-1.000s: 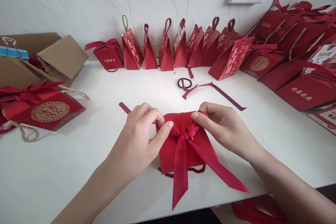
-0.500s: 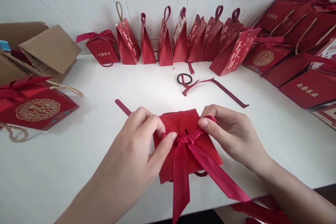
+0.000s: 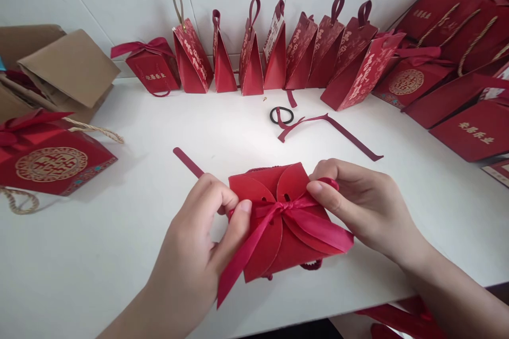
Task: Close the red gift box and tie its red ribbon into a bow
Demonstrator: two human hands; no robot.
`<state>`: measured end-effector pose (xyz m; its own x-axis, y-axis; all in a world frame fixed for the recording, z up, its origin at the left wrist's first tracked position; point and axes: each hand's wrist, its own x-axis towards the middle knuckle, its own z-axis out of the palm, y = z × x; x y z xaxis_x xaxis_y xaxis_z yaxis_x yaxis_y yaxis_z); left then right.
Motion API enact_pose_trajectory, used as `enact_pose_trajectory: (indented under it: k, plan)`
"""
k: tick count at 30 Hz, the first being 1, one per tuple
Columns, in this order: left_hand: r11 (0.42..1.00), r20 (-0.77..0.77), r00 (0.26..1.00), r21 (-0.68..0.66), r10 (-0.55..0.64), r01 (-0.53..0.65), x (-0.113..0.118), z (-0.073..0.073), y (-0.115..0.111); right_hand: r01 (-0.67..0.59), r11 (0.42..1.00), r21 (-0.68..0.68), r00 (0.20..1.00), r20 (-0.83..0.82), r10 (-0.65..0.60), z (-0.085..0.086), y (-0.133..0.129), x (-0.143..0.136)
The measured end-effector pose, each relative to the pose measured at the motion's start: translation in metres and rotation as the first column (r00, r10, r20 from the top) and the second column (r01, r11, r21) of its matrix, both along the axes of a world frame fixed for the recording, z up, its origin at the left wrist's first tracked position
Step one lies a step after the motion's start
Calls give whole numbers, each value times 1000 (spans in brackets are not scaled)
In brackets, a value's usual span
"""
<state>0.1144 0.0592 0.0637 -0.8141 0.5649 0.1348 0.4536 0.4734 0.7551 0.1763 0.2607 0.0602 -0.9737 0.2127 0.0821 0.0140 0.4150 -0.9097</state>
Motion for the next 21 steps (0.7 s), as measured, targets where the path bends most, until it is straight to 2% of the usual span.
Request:
enact_pose_trajectory:
  k: [5,13,16,19,21]
  plan:
    - [999,-62,998,41,-13,15,-3,-4,1,3,999,38,1000,15,-4,1,4,3]
    - [999,-121,992,-23,-29,26,-4,0,-2,5,997,76,997,82,-11,3,10,0]
    - [998,-188,981,-56,-51,41,-8,1,-1,18,994,109,993,111,-30,3,14,1]
    - [996,-283,955,-38,-89,81,-13,1,0,89,990,113,995,-63,-82,1,17,12]
    - [990,-316,939,-11,-139,143,-15,2,2,48,989,140,978,-206,-18,-2,16,23]
